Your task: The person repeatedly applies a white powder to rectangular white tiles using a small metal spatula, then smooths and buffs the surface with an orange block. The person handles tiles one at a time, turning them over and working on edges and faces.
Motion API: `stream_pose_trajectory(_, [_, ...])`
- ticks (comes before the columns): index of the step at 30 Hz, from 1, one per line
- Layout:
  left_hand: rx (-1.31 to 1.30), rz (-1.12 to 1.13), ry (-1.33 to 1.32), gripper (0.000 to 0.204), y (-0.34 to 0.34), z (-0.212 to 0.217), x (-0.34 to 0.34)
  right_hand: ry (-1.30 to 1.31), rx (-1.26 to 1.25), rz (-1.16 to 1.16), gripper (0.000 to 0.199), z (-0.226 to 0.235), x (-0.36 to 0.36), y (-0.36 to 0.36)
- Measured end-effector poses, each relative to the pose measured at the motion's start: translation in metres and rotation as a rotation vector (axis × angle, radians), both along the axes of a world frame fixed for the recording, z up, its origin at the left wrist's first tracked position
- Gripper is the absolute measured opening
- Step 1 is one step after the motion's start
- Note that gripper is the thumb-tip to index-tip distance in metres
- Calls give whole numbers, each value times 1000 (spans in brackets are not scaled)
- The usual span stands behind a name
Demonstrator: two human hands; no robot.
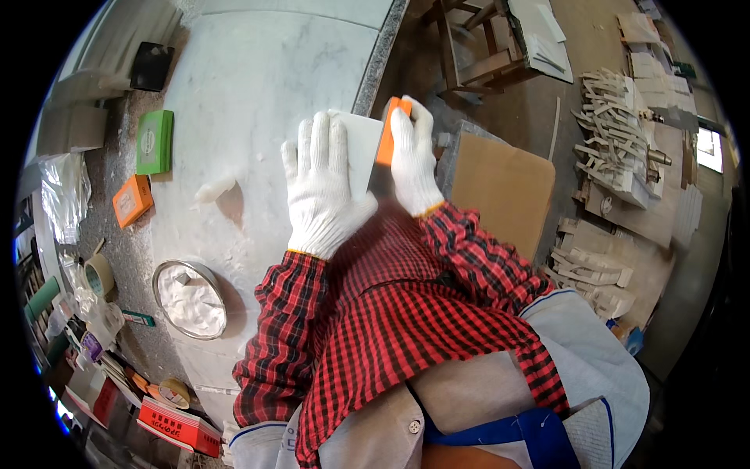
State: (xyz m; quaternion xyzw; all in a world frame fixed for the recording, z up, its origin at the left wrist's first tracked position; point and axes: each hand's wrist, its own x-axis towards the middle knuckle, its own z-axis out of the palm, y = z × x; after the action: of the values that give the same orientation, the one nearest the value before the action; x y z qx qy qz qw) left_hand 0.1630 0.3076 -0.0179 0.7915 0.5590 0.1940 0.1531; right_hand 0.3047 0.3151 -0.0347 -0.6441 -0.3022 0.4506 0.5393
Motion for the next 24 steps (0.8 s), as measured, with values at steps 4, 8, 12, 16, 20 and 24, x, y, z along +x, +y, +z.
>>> stream_pose_trajectory(4, [-48, 5, 17, 93, 2, 3, -2, -130, -36, 37, 55, -4, -10, -22])
stream_pose_trajectory(8, [-39, -33, -7, 94, 1, 6, 1, -67, -162, -36, 57, -50, 20, 27])
stream_pose_trajectory(12, [-44, -155, 51, 95, 4, 9, -10, 151, -22, 43, 51, -57, 55, 12])
stream_pose_trajectory(16, [11, -374, 92, 89, 20, 20, -32, 181, -20, 431, 49, -7, 86, 4])
stream_pose_trajectory(20, [23, -423, 195, 85, 24, 28, -27, -18, -86, 665, 47, 14, 90, 8])
stream_pose_trajectory(24, [93, -335, 200, 84, 14, 22, -22, -24, -78, 640, 46, 13, 81, -4])
